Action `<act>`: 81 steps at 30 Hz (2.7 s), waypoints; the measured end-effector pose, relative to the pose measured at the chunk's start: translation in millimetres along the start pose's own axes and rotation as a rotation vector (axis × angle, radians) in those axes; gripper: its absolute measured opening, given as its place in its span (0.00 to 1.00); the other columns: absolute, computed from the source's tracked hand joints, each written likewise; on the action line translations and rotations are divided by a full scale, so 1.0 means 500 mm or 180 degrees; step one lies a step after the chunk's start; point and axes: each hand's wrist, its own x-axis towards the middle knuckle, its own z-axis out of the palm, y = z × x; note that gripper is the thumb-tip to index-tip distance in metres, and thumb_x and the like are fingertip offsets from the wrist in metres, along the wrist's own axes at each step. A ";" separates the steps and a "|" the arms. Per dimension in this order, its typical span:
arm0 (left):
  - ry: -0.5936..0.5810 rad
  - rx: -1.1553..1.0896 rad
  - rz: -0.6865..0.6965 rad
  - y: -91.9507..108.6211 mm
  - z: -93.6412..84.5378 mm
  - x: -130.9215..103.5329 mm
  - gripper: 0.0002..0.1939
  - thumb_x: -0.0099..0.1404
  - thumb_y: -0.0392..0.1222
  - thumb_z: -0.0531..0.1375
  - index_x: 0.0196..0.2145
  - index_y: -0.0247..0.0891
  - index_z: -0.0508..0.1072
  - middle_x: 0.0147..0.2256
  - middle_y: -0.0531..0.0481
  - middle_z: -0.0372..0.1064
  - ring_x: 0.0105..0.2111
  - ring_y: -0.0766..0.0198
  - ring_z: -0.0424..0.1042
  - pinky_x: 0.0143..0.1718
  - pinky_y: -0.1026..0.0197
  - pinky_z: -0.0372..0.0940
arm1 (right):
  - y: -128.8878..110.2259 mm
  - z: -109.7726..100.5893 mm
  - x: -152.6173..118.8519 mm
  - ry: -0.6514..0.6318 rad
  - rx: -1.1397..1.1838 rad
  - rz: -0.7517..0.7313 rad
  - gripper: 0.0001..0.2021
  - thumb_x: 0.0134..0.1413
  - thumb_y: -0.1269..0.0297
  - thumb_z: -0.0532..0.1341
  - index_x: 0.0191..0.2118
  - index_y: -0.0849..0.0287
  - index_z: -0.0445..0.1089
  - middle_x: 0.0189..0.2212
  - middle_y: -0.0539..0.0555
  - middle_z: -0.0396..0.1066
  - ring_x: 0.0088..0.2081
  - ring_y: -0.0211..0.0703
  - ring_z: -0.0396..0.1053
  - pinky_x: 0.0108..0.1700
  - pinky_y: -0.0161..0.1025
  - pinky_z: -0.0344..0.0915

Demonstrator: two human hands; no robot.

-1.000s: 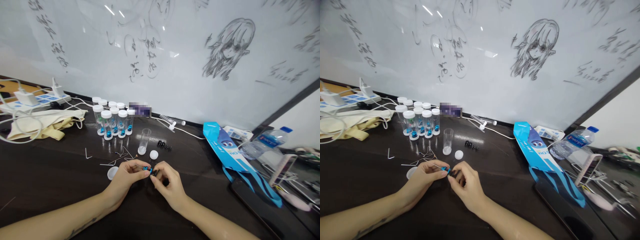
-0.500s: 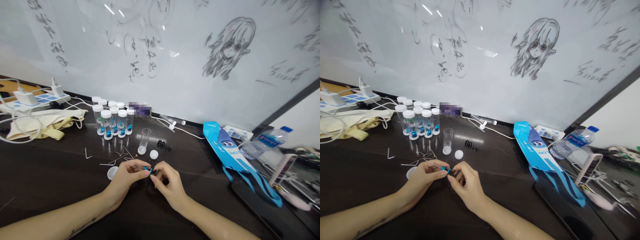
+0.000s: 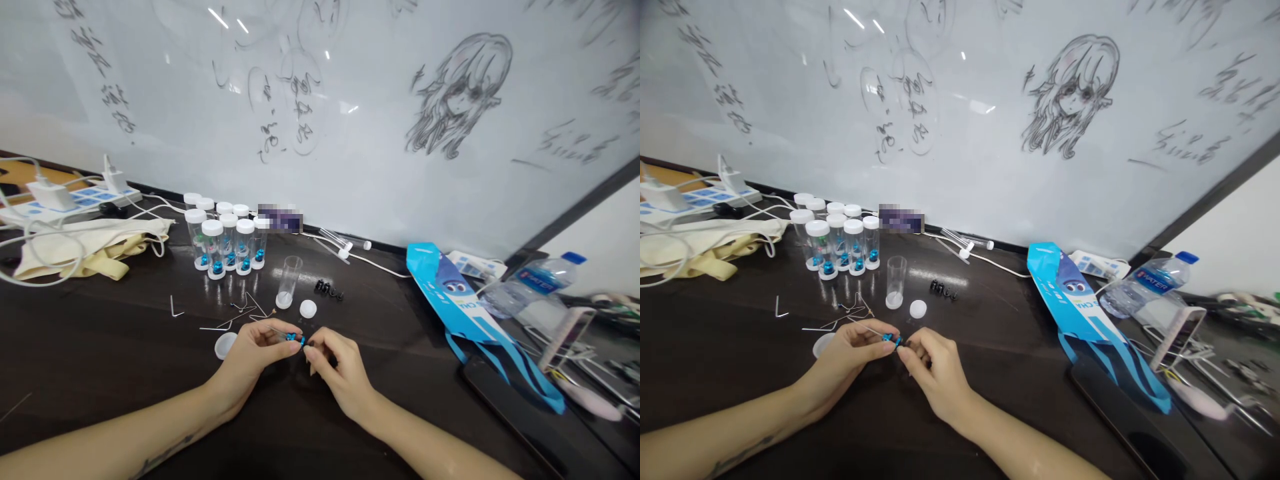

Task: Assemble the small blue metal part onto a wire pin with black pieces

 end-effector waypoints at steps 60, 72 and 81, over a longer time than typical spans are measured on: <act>-0.0238 -0.0139 -0.0095 -0.009 -0.008 0.005 0.12 0.50 0.35 0.72 0.34 0.40 0.80 0.30 0.52 0.80 0.32 0.66 0.74 0.38 0.65 0.66 | 0.000 -0.002 -0.001 -0.0104 0.0184 0.0004 0.14 0.66 0.61 0.54 0.29 0.59 0.65 0.22 0.48 0.64 0.24 0.35 0.64 0.28 0.33 0.59; -0.0121 -0.0220 -0.0114 -0.003 -0.005 0.007 0.11 0.49 0.35 0.73 0.33 0.40 0.81 0.25 0.56 0.76 0.28 0.70 0.70 0.35 0.68 0.62 | -0.001 0.002 0.004 -0.0064 0.0374 0.0026 0.04 0.63 0.64 0.59 0.38 0.57 0.65 0.27 0.47 0.65 0.24 0.34 0.66 0.28 0.32 0.60; -0.0079 -0.0173 -0.0130 -0.003 -0.004 0.006 0.12 0.48 0.36 0.73 0.33 0.40 0.81 0.26 0.54 0.76 0.29 0.68 0.71 0.36 0.66 0.63 | -0.004 -0.002 -0.001 -0.0059 0.0241 0.0066 0.11 0.66 0.61 0.55 0.32 0.58 0.64 0.24 0.47 0.63 0.24 0.35 0.64 0.28 0.33 0.59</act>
